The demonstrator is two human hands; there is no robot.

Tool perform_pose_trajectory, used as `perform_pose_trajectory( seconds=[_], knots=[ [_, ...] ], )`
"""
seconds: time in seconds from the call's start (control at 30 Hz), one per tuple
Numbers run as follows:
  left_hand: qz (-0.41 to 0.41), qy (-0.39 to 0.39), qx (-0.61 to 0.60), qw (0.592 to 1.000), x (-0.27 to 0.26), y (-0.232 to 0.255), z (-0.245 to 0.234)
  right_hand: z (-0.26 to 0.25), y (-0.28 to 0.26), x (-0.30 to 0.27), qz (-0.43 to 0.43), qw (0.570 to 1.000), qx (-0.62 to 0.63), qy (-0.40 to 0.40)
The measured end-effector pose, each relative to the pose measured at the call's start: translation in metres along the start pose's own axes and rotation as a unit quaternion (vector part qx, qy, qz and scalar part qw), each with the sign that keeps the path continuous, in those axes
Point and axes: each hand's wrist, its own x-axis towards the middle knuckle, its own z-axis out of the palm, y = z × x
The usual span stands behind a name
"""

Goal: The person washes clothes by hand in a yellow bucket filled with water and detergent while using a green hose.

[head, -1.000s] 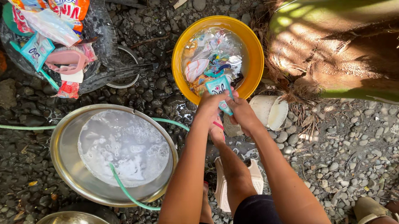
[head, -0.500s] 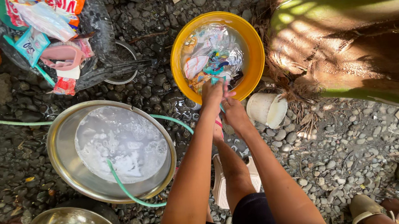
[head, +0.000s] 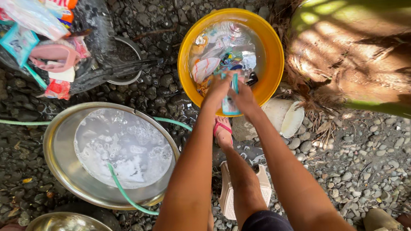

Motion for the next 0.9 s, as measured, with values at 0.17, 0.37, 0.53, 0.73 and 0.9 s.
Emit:
perform_pose_trajectory(
  seconds=[0.17,0.37,0.53,0.73,0.9],
  knots=[
    [-0.080,0.003,0.068,0.994,0.047,-0.037,-0.034,0.000,0.039,0.084,0.032,0.999,0.012,-0.009],
    [-0.083,0.117,0.388,0.910,0.104,-0.101,-0.029,0.019,0.130,0.159,0.082,0.988,0.124,0.040],
    [-0.171,0.139,0.370,0.903,0.129,-0.140,-0.017,0.021,0.196,0.191,0.185,0.978,0.100,0.009],
    [-0.166,0.184,0.346,0.905,0.107,-0.133,0.008,0.016,0.189,0.188,0.157,0.986,0.062,0.003],
    [-0.161,0.169,0.306,0.923,0.099,-0.113,0.024,0.021,0.171,0.174,0.100,0.992,-0.051,0.049]
  ],
)
